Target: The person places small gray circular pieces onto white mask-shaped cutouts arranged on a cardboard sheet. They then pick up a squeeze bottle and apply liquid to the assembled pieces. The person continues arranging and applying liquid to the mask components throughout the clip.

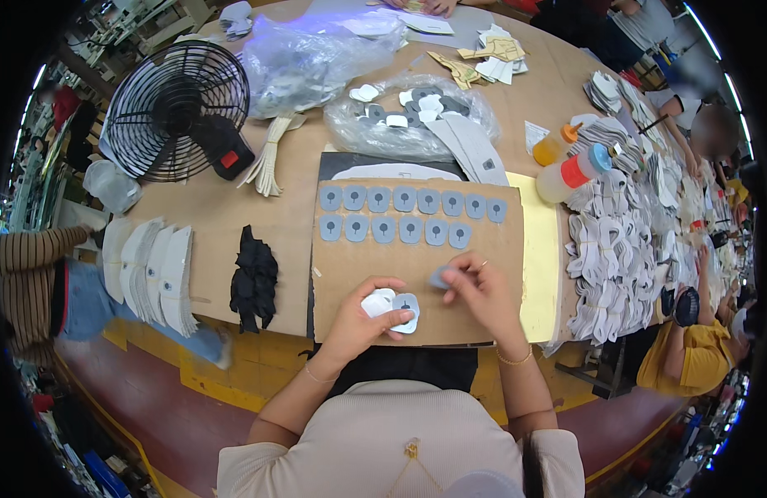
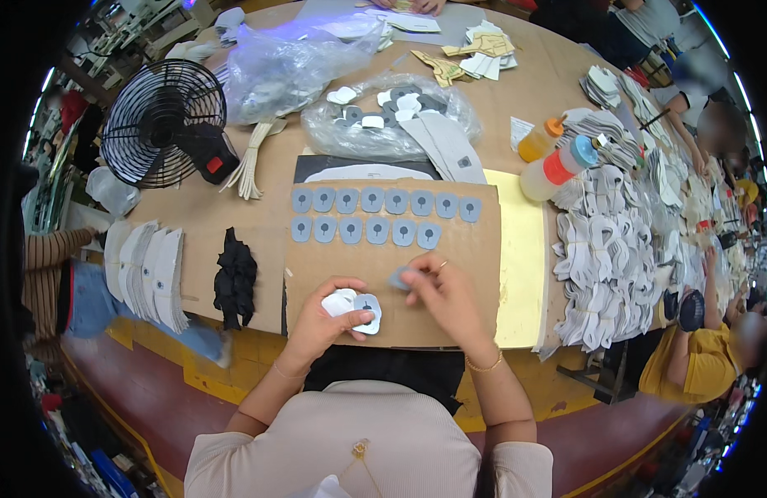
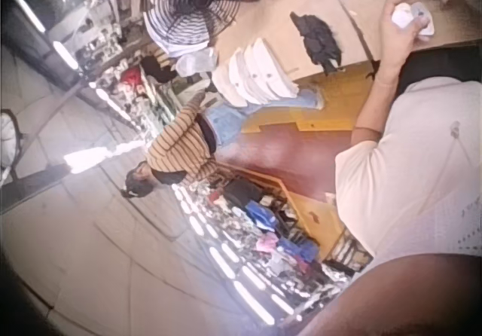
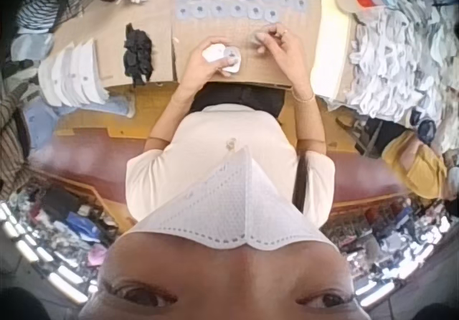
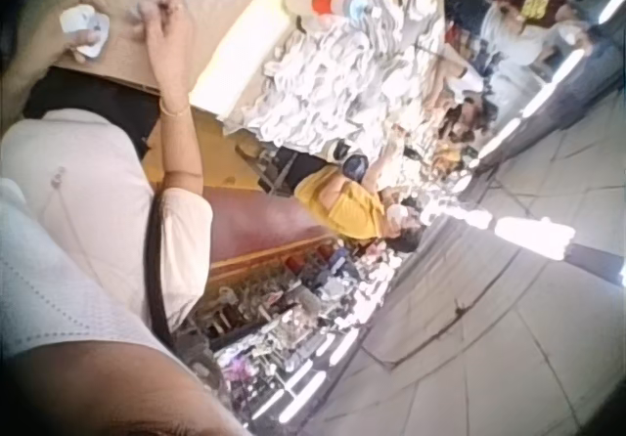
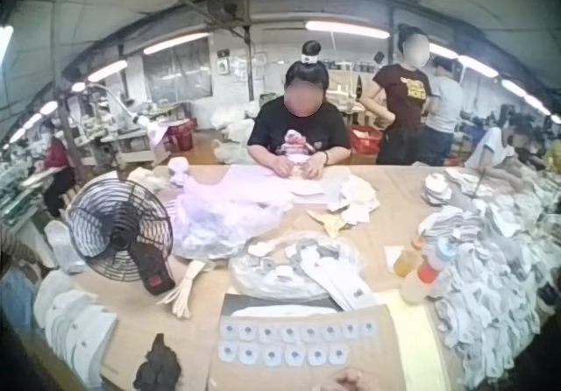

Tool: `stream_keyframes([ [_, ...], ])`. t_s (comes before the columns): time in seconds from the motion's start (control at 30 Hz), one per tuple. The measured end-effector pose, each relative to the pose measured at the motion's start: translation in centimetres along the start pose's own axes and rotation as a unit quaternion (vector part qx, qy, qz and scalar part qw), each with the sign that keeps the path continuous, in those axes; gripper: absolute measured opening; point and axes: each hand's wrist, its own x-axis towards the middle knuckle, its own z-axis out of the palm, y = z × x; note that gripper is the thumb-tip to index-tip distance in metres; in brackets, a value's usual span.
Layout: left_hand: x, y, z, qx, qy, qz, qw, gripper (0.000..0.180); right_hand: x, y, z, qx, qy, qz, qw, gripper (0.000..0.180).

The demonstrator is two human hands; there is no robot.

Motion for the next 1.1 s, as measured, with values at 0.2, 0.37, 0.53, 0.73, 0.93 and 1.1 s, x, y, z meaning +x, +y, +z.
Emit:
stream_keyframes([
  [0.2,0.3,0.2,-0.1,-0.013,0.01,-0.027,1.0,0.038,0.7,0.0,-3.8,0.107,0.111,-0.009,0.988,0.029],
  [0.37,0.7,0.3,0.4,-0.024,0.001,-0.025,0.999,0.035,0.9,0.4,-4.9,0.13,0.136,-0.009,0.982,0.036],
  [0.53,0.6,0.2,0.4,-0.025,0.009,-0.021,0.999,0.035,1.4,0.8,-5.7,0.101,0.123,-0.009,0.987,0.027],
  [0.73,0.6,0.4,0.4,-0.027,0.015,-0.025,0.999,0.038,1.8,1.0,-6.0,0.103,0.127,-0.025,0.986,0.023],
  [0.93,0.6,0.5,0.5,-0.021,0.006,-0.034,0.999,0.036,2.3,0.2,-5.3,-0.012,0.157,0.015,0.987,0.023],
  [1.1,0.7,0.5,0.7,-0.024,0.006,-0.032,0.999,0.035,3.2,0.0,-4.9,-0.042,0.152,0.044,0.986,0.023],
])
